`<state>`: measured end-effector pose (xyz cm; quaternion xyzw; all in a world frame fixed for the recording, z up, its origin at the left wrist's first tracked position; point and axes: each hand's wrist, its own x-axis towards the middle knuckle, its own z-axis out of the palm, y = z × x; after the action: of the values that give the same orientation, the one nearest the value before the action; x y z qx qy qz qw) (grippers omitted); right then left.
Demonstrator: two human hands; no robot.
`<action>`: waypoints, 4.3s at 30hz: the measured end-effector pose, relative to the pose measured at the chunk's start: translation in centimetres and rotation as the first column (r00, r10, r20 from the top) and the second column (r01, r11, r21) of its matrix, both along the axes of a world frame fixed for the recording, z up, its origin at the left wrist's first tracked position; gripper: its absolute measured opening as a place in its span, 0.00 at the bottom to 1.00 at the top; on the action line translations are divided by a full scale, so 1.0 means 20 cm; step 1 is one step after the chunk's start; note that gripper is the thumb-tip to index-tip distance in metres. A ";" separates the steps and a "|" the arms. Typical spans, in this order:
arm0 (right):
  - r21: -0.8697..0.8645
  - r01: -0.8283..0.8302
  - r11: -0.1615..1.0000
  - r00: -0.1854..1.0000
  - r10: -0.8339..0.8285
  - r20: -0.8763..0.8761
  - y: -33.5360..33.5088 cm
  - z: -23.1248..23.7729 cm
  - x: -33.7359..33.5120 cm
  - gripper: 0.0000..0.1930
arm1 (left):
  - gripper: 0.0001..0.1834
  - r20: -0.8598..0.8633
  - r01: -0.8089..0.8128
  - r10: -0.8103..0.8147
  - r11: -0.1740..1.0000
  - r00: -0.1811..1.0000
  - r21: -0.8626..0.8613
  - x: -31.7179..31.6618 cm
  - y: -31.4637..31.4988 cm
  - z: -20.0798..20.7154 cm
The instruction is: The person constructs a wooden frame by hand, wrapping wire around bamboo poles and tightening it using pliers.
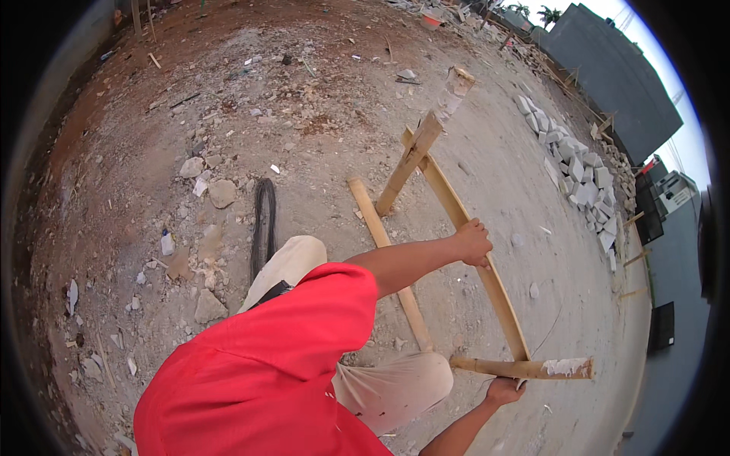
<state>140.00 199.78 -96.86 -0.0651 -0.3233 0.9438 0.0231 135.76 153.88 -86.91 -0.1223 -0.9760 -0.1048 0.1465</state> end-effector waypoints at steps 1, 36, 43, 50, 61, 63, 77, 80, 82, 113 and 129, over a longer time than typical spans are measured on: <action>0.001 0.018 1.000 1.000 -0.018 0.001 -0.05 0.02 0.00 0.24 | 0.30 -0.019 -0.034 0.033 0.999 0.999 -0.012 0.00 -0.01 -0.01; 0.048 0.114 0.992 0.993 -0.115 0.017 0.01 0.08 -0.13 0.30 | 0.29 0.015 -0.005 0.007 0.989 1.000 -0.148 0.02 0.15 0.13; 0.107 0.017 0.994 1.000 -0.019 0.018 0.06 0.12 -0.15 0.34 | 0.31 0.037 0.006 -0.001 0.989 0.999 -0.149 0.03 0.15 0.15; 0.157 0.161 0.974 0.980 -0.139 -0.142 0.02 0.10 -0.07 0.37 | 0.31 0.041 0.009 -0.004 0.992 0.999 -0.130 0.00 0.16 0.15; 0.425 0.182 0.887 0.980 -0.128 -0.152 -0.06 0.09 -0.03 0.26 | 0.29 -0.061 -0.037 0.019 0.953 0.998 -0.301 0.02 0.09 0.03; 0.481 0.185 0.857 0.983 -0.170 -0.076 -0.02 0.07 -0.02 0.24 | 0.28 -0.053 -0.023 0.007 0.953 0.999 -0.303 0.00 0.13 -0.02; 0.448 0.454 0.770 0.890 -0.412 -0.194 -0.15 -0.03 -0.08 0.25 | 0.22 0.213 0.071 -0.018 0.967 0.977 -0.245 -0.10 0.24 0.07; 0.423 0.489 0.763 0.871 -0.449 -0.196 -0.12 -0.06 -0.11 0.26 | 0.26 0.418 0.200 -0.069 0.940 0.906 -0.278 -0.17 0.36 0.14; 0.415 0.470 0.779 0.882 -0.432 -0.187 -0.08 -0.06 -0.05 0.28 | 0.29 0.533 0.309 -0.130 0.915 0.836 -0.261 -0.22 0.46 0.17; 0.163 0.366 0.916 0.829 -0.241 -0.505 -0.01 -0.07 0.02 0.21 | 0.46 0.813 0.295 -0.387 0.914 0.435 0.277 -0.36 0.97 0.12; 0.197 0.128 0.972 0.973 -0.085 -0.214 0.10 0.03 0.10 0.25 | 0.51 0.812 0.283 -0.350 0.929 0.467 0.238 -0.37 0.97 0.14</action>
<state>141.99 201.74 -96.33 0.0176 -0.4127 0.9036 0.1137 128.42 173.19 -84.05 -0.2298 -0.8796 -0.2096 -0.3599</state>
